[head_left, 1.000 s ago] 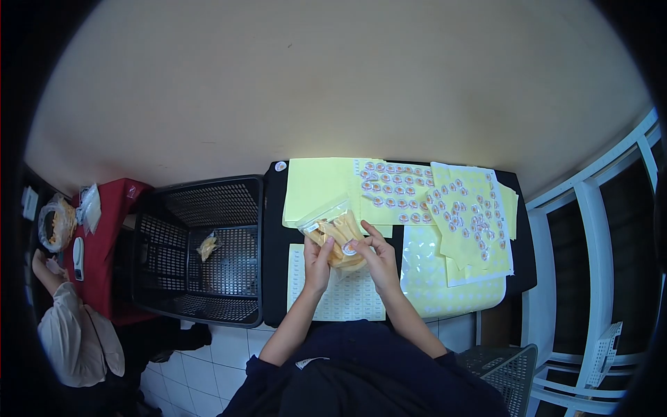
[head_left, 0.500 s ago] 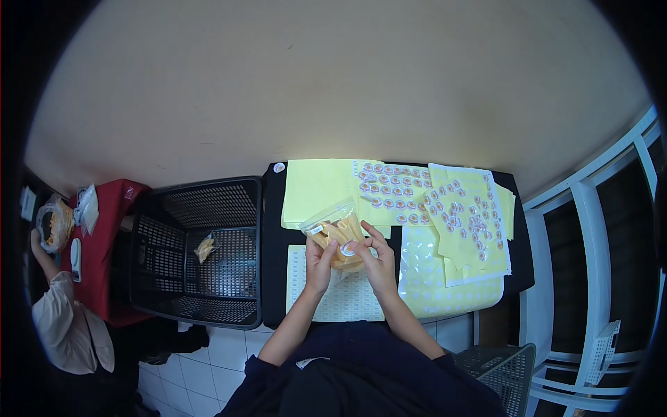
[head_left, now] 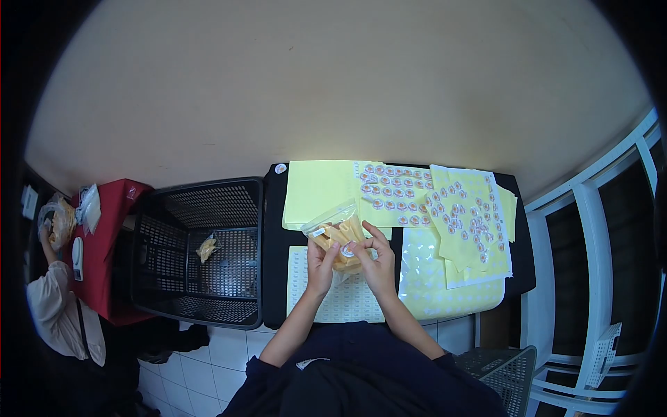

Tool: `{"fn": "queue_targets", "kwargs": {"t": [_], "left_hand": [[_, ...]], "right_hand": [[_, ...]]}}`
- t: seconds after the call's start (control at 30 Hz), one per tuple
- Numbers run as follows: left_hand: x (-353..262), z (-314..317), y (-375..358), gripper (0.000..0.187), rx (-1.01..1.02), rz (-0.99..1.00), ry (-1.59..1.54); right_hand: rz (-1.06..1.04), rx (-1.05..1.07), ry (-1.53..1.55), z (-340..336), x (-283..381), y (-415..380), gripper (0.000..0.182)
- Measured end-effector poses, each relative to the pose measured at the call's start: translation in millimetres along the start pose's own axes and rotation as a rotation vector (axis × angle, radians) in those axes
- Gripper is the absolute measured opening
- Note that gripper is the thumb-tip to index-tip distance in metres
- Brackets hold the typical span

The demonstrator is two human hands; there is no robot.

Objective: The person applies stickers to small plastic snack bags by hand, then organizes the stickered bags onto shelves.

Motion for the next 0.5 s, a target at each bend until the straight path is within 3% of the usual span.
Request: {"fn": "queue_targets", "kwargs": {"t": [0.5], "left_hand": [[-0.5,5.5,1.6,0.043,-0.034,-0.011,0.114]], "right_hand": [[-0.102,0.052,-0.001,2.6,-9.3,-0.9,0.016]]}}
Point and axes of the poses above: each hand's wrist, its own y-axis towards the middle knuckle, its own z-axis out of the palm, x = y × z, the point moved 1 cm from there along y, towards the middle knuckle, and after that the axes turned 10 degrees about y, right-handed, at the moved point
